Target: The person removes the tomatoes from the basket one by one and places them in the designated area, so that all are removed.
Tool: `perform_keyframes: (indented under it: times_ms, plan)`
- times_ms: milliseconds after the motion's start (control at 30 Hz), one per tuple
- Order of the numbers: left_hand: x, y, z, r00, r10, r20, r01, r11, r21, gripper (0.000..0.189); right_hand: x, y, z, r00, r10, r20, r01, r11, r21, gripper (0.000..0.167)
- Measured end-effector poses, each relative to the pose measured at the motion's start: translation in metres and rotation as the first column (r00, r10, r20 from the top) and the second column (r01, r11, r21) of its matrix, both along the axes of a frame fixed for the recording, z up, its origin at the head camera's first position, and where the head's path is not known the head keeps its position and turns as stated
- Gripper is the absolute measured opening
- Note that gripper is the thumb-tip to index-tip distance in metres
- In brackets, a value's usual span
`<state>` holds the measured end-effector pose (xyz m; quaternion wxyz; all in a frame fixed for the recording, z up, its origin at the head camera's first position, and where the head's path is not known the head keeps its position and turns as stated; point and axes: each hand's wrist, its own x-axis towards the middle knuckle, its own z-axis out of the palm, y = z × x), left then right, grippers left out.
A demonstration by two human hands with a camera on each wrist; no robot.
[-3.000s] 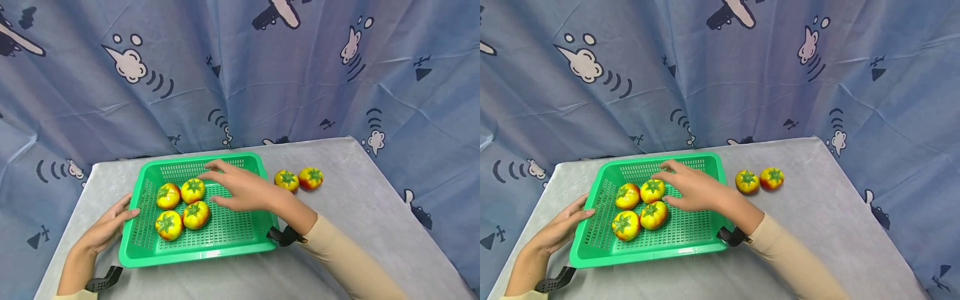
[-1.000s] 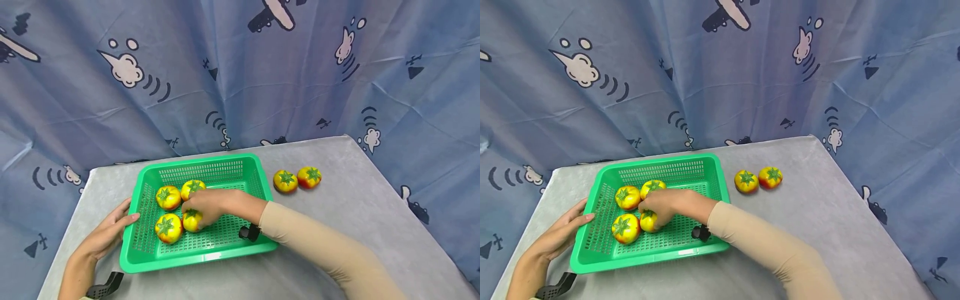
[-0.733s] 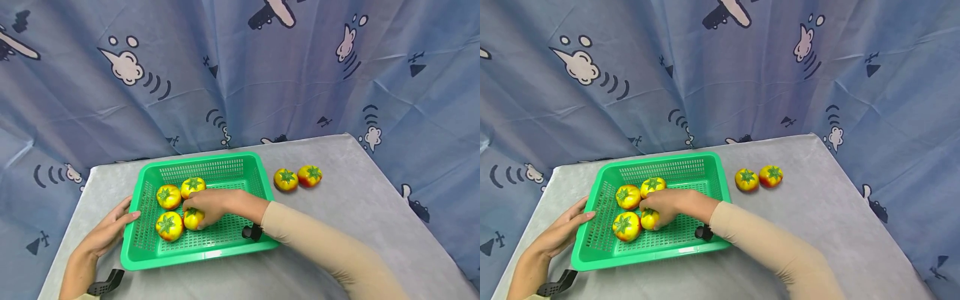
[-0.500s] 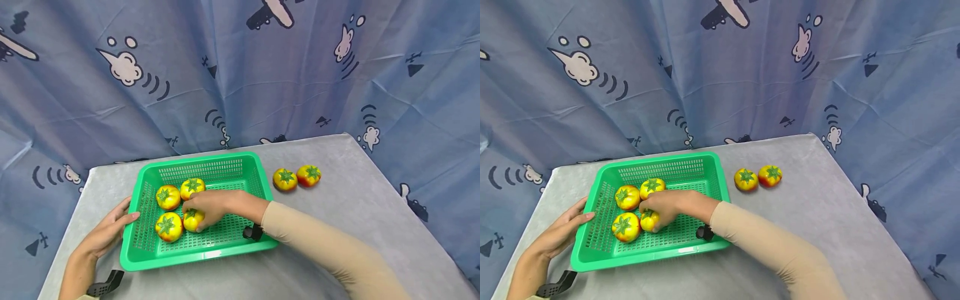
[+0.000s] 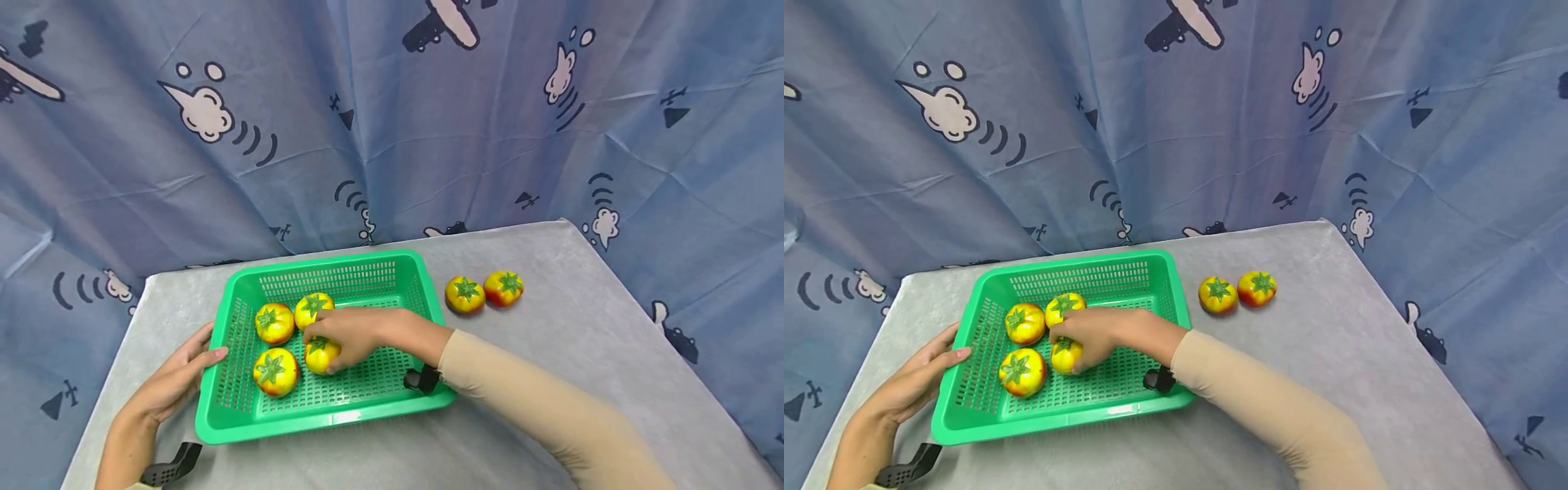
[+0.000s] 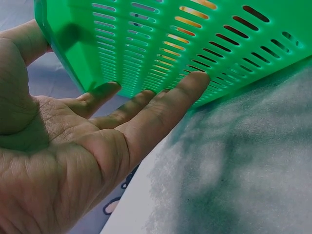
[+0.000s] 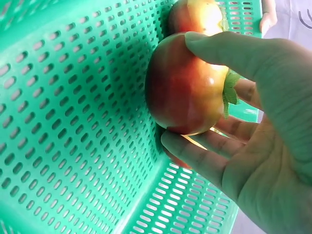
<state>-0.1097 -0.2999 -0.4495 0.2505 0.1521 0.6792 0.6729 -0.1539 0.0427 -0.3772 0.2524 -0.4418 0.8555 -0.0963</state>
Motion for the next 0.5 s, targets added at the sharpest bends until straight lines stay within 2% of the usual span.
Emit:
perform_keyframes:
  times_ms: [167,500]
  plan:
    - [0.002,-0.001,0.000,1.000,0.009,-0.002,-0.009,1.000,-0.006,0.072,0.000,0.004,0.003,1.000,-0.015,0.005,0.015,1.000,-0.018,0.056]
    - [0.002,0.001,0.001,1.000,0.017,0.011,-0.016,1.000,-0.020,0.073,0.003,0.023,0.015,0.995,-0.095,-0.014,0.093,0.992,-0.087,0.058]
